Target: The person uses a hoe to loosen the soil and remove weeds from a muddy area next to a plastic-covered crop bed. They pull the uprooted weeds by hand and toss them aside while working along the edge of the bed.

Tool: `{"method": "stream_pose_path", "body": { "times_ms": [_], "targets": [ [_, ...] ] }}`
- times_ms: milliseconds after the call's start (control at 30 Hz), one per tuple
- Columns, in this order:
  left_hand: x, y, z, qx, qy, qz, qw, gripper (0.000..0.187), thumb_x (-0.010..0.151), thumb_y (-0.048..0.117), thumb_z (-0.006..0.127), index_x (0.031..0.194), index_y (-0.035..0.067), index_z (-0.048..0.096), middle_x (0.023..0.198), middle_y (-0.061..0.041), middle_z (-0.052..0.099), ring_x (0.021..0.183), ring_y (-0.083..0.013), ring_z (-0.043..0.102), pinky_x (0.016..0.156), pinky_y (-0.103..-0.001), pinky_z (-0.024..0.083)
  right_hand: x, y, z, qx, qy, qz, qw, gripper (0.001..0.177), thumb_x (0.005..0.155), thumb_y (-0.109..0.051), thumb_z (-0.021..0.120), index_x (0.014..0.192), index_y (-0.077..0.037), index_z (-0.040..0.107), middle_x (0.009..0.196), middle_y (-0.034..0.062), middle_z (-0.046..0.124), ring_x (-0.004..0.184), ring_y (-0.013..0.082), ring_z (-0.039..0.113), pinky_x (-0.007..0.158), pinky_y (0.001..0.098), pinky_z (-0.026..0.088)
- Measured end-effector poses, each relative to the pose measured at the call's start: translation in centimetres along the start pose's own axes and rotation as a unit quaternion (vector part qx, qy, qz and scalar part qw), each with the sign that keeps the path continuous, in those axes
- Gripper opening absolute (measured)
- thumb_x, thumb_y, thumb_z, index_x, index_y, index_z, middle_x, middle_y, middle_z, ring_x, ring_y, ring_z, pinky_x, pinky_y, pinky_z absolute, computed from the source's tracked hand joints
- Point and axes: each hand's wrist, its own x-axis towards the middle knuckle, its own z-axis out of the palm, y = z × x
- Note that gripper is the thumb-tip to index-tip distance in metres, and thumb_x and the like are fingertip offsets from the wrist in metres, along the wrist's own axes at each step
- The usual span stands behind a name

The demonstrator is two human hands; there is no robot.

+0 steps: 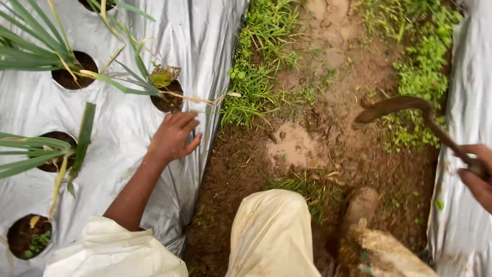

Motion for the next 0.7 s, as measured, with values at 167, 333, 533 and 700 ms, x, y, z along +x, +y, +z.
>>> {"method": "stream_pose_path", "body": {
  "times_ms": [167,333,533,700],
  "targets": [
    [0.7,0.1,0.4,0.017,-0.121,-0.065,0.990,0.068,0.095,0.054,0.048,0.148,0.012,0.049,0.159,-0.019,0.039,0.141,-0.0382,0.042,0.113,-0.061,0.035,4.5,-27.5,1.5,0.050,-0.236,-0.026,0.970,0.028,0.100,-0.012,0.062,0.127,-0.009,0.061,0.063,0.0114,0.057,0.050,0.0247,0.057,0.053,0.0376,0.048],
    [1.8,0.4,0.4,0.139,-0.166,-0.051,0.975,0.079,0.096,0.068,0.030,0.158,0.020,0.038,0.166,-0.014,0.033,0.151,-0.0279,0.031,0.116,-0.053,0.025,8.5,-30.8,12.0,0.098,-0.280,0.024,0.955,0.024,0.108,-0.015,0.051,0.131,-0.007,0.052,0.083,0.0131,0.056,0.064,0.0247,0.057,0.056,0.0401,0.054],
    [2.1,-0.1,1.4,0.221,-0.215,-0.049,0.950,0.091,0.095,0.083,0.013,0.164,0.025,0.026,0.170,-0.011,0.025,0.155,-0.0247,0.024,0.123,-0.054,0.011,8.7,-27.7,21.0,0.166,-0.268,0.093,0.945,0.023,0.111,-0.021,0.048,0.131,-0.010,0.048,0.083,0.0105,0.053,0.059,0.0236,0.051,0.049,0.0411,0.049],
    [2.7,0.3,1.3,0.425,-0.216,-0.003,0.879,0.093,0.095,0.094,-0.006,0.165,0.037,0.019,0.170,-0.002,0.020,0.157,-0.0169,0.016,0.127,-0.058,-0.014,8.4,-25.4,26.2,0.260,-0.263,0.164,0.915,0.022,0.112,-0.011,0.046,0.133,-0.006,0.048,0.088,0.0086,0.056,0.061,0.0194,0.053,0.045,0.0336,0.048]
  ]
}}
